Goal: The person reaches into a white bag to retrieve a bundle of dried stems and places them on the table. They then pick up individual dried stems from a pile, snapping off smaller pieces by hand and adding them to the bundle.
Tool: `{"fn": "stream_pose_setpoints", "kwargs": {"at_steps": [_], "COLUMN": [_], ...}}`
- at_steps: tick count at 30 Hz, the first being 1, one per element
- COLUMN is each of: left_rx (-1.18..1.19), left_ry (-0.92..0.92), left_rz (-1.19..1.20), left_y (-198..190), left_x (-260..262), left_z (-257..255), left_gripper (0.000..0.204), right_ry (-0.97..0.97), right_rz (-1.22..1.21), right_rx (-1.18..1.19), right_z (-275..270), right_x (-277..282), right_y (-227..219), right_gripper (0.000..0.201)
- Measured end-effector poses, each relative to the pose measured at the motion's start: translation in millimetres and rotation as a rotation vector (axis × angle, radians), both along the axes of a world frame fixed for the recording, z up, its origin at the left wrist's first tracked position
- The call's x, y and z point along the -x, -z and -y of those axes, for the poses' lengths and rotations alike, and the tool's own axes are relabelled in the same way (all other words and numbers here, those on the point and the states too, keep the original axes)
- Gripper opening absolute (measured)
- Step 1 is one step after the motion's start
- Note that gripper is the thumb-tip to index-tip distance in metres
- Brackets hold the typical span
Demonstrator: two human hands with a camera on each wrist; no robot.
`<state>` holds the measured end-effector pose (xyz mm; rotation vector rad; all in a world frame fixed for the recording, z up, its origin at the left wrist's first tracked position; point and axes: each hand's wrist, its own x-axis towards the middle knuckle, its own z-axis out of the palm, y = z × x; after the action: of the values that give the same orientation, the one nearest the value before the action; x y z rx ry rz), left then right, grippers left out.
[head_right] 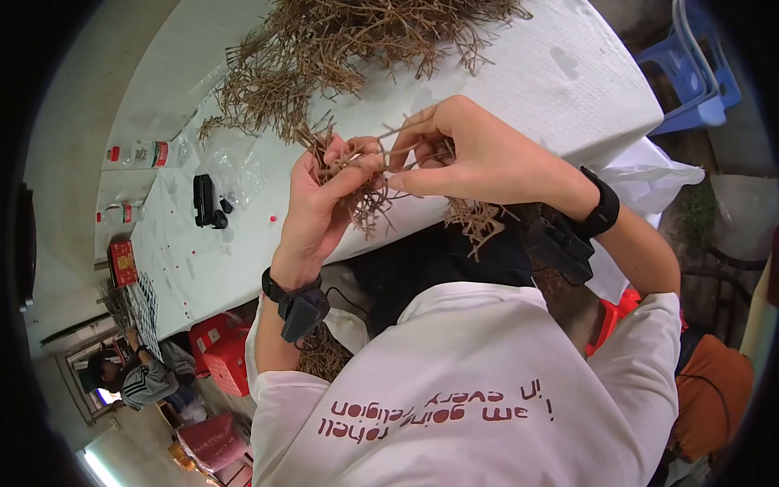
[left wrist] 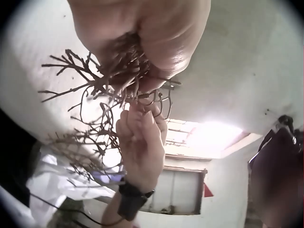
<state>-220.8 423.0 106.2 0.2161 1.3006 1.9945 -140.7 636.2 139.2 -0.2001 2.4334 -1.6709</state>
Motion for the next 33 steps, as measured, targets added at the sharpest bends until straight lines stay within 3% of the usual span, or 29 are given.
{"fn": "stream_pose_setpoints", "kwargs": {"at_steps": [6,11,15,18,22,27,30,33], "left_rx": [0.297,0.152,0.149,0.26,0.308,0.222,0.283,0.265], "left_ry": [0.151,0.091,0.029,0.018,0.059,0.07,0.135,0.276], "left_rz": [-0.381,-0.27,-0.206,-0.364,-0.574,-0.431,-0.451,-0.475], "left_y": [-10,-3,-1,4,9,-2,-1,2], "left_x": [4,0,-4,-5,4,-4,1,2], "left_z": [8,4,-1,-3,1,1,14,27], "left_gripper": [0.018,0.015,0.017,0.02,0.022,0.023,0.022,0.022], "right_ry": [0.046,0.034,0.147,0.117,0.05,0.155,-0.08,-0.15], "right_rz": [0.011,0.128,0.217,0.299,0.304,0.143,-0.017,0.084], "right_rx": [0.13,0.203,0.352,0.458,0.295,0.154,0.274,0.244], "right_z": [-5,-12,-4,1,-8,2,-2,-2], "right_x": [4,9,9,8,9,6,6,4], "right_y": [17,22,28,31,23,27,35,30], "right_gripper": [0.022,0.024,0.025,0.025,0.025,0.023,0.021,0.022]}}
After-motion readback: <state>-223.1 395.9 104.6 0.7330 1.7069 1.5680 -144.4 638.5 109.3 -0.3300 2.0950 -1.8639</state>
